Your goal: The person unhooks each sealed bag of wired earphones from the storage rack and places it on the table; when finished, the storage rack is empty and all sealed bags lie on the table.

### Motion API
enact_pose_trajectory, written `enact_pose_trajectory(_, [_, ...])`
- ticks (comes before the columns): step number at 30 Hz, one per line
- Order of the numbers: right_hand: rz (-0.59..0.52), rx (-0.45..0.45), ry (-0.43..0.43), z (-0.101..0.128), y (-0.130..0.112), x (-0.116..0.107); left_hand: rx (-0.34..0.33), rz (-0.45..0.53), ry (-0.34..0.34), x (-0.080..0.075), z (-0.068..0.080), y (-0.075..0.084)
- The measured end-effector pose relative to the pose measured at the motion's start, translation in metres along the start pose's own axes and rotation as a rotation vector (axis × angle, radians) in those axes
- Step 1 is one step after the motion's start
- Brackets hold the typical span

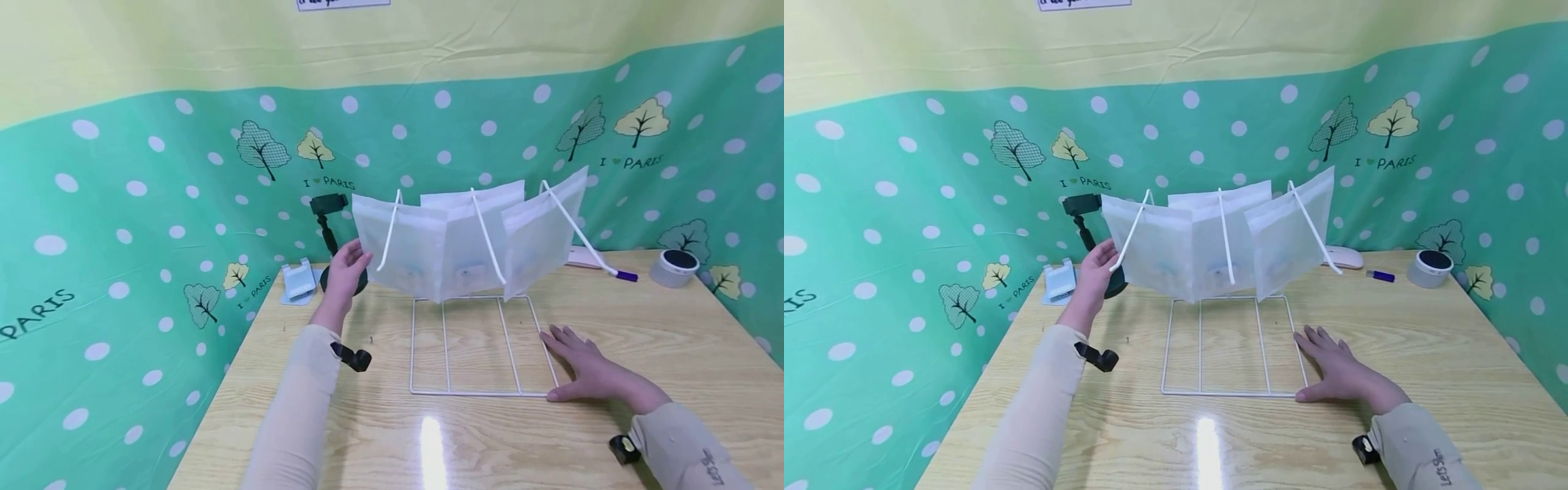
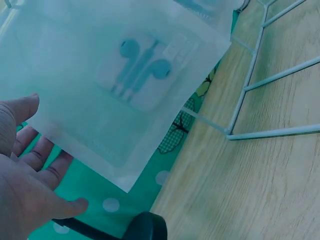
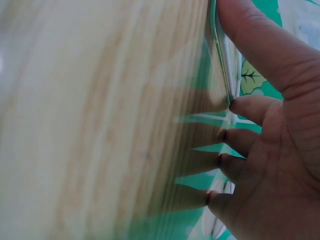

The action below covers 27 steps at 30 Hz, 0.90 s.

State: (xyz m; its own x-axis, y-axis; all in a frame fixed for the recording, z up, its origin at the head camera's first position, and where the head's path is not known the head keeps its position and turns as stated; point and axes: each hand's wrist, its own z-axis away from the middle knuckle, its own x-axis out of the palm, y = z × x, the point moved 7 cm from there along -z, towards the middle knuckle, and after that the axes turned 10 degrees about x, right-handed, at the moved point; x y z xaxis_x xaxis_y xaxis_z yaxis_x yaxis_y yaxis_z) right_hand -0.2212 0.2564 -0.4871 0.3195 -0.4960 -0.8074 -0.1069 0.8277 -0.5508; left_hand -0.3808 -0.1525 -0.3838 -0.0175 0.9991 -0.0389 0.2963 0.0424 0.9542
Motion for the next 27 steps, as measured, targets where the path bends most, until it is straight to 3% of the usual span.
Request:
enact_pose_trajectory(8, [-0.001, -0.007, -0.004, -0.001, 0.003, 0.002, -0.005, 0.000, 0.000, -0.002, 0.005, -0.003])
enact_pose_trajectory(16, [-0.006, 0.004, -0.003, -0.001, 0.003, 0.003, -0.050, 0.047, -0.032, -0.001, 0.011, -0.006])
enact_pose_trajectory(27, [-0.016, 0.002, 0.006, 0.000, 0.002, 0.002, -0.003, 0.058, -0.064, -0.001, 0.019, -0.002])
